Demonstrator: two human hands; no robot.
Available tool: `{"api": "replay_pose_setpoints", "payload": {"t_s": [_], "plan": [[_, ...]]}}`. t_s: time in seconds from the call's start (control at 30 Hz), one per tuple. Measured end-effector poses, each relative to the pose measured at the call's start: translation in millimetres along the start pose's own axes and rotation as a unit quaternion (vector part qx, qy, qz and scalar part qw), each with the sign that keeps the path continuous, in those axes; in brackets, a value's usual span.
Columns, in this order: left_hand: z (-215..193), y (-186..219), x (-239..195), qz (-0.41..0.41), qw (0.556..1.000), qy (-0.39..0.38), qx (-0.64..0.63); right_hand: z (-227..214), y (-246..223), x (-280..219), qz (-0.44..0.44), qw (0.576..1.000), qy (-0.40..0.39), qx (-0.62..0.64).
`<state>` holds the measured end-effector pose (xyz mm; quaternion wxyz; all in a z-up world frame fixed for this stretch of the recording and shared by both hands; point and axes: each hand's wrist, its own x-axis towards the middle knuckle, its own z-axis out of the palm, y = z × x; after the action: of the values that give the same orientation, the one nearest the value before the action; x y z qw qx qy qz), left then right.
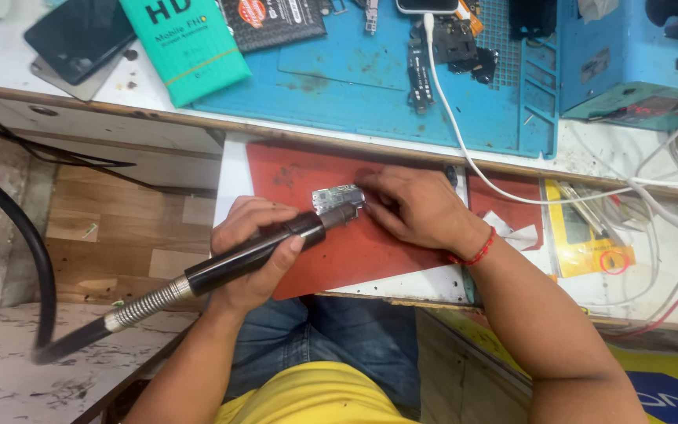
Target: The person uses a hot air gun to apply heat to a small circuit board placed on a red mat. They hold the board steady with their right hand while directing the hot air with their left hand, repeatedly moving the tool over different areas of the board.
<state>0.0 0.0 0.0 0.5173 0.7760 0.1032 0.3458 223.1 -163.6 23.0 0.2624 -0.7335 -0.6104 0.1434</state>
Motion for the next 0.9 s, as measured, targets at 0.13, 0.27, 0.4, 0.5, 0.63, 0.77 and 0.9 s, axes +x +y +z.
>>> {"api": "replay_pose_setpoints", "payload": {"t_s": [0.13,0.27,0.4,0.5,0.63,0.77,0.9], "plan": [[-2.2,-3.0,-3.7,-0.043,0.998,0.036,-0.033,0.2,-1.6,0.2,-0.007,1.0,-0.002,-0.003],[-0.1,-5.5,-9.9,-0.048,0.996,0.067,-0.033,-1.0,-3.8,-1.3,0.007,1.0,-0.006,0.004],[0.0,-8.7,-9.4,-0.094,0.987,0.09,-0.094,-1.2,-3.0,0.5,-0.002,1.0,-0.004,-0.006],[-1.0,-11.2,-12.3,-0.088,0.991,0.063,-0.082,0.7,-1.2,-1.5,-0.001,1.0,-0.005,-0.005],[-2.0,-8.8,-11.0,-0.074,0.994,0.043,-0.068,-0.6,-3.9,-0.7,0.003,1.0,-0.008,-0.006],[-1.1,-5.3,-6.6,-0.057,0.996,0.041,-0.06,-2.3,-5.9,-0.6,0.005,1.0,-0.007,-0.003],[-2.0,-4.8,-7.2,-0.057,0.996,0.036,-0.056,-0.9,-4.0,-0.3,0.001,1.0,-0.009,-0.006]]}}
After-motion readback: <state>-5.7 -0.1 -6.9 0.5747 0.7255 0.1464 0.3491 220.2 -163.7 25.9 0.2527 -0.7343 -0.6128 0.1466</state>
